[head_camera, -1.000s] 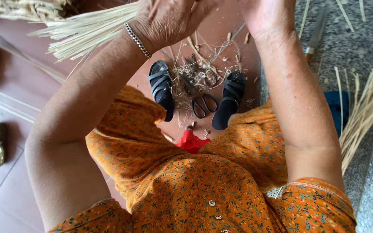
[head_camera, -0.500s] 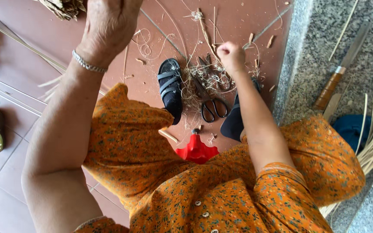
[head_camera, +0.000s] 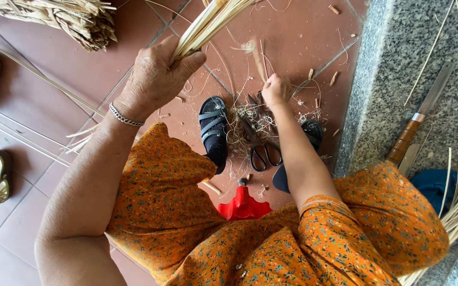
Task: The person sits on a tiled floor and bundles dried plant fibers into a tight bundle. They use a knife to trim the fibers, scissors to cut a binding strip, and then tie the bundle with the strip. The finished bundle is placed on a nearby granite step.
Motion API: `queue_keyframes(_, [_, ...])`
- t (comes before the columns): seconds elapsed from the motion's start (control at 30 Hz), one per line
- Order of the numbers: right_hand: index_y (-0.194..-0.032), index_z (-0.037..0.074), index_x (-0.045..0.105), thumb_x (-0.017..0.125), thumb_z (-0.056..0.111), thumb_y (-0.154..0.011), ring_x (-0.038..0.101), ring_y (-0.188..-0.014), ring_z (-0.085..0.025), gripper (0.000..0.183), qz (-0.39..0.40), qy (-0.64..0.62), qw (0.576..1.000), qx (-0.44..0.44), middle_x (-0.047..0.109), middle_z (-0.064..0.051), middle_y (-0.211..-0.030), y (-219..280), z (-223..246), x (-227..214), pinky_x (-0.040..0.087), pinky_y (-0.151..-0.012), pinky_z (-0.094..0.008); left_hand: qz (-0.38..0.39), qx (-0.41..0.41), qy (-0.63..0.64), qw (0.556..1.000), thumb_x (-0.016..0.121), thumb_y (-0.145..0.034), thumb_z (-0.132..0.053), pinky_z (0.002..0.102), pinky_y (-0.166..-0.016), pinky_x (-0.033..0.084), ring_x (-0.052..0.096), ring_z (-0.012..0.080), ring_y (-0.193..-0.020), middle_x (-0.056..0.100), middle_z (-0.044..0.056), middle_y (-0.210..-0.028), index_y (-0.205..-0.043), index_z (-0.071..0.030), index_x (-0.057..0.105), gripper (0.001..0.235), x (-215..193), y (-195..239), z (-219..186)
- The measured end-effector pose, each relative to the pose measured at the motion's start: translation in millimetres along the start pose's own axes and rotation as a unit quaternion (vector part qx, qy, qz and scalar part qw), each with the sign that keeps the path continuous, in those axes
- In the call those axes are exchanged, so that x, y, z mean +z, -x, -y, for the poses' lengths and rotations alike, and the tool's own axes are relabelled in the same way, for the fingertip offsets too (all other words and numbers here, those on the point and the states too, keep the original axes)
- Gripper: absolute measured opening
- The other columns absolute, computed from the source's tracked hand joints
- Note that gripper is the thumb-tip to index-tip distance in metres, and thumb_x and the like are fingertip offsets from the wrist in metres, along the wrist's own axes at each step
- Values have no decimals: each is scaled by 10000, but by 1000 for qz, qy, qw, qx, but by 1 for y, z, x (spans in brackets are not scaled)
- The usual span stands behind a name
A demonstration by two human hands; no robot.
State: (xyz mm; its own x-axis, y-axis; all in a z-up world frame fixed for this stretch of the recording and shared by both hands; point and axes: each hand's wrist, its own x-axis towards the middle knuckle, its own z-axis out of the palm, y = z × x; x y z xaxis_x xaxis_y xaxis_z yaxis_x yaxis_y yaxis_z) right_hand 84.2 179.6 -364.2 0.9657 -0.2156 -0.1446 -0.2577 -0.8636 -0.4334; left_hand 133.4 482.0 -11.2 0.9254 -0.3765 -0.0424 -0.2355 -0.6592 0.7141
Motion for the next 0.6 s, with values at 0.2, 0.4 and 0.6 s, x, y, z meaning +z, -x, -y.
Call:
queue_keyframes(0.2, [-950,55,604,625,31,-924,676,-751,-142,41,102,-519,834,157,732,-80,-841,-24,-24,-107,548,-608,-249,0,14,21,1000,732,-1071,-408,352,-559,550,671,146,-654,671,72,-746,-1007,-21,661,398,-1,0,5])
queue_keyframes(0.4, [-1082,29,677,671,27,-919,683,-641,-116,163,116,-315,932,140,733,-98,-860,-37,-10,-180,541,-487,-242,26,-41,108,993,480,-1106,-459,326,-559,526,630,112,-614,601,57,-675,-1084,-45,674,457,1,-5,1])
queue_keyframes(0.6, [-1096,4,733,724,17,-936,733,-702,-102,161,51,-543,838,-4,773,-105,-908,-32,36,-219,624,-584,-232,57,19,103,993,442,-1152,-364,299,-527,477,544,131,-631,618,52,-762,-1207,14,697,460,13,-12,-18])
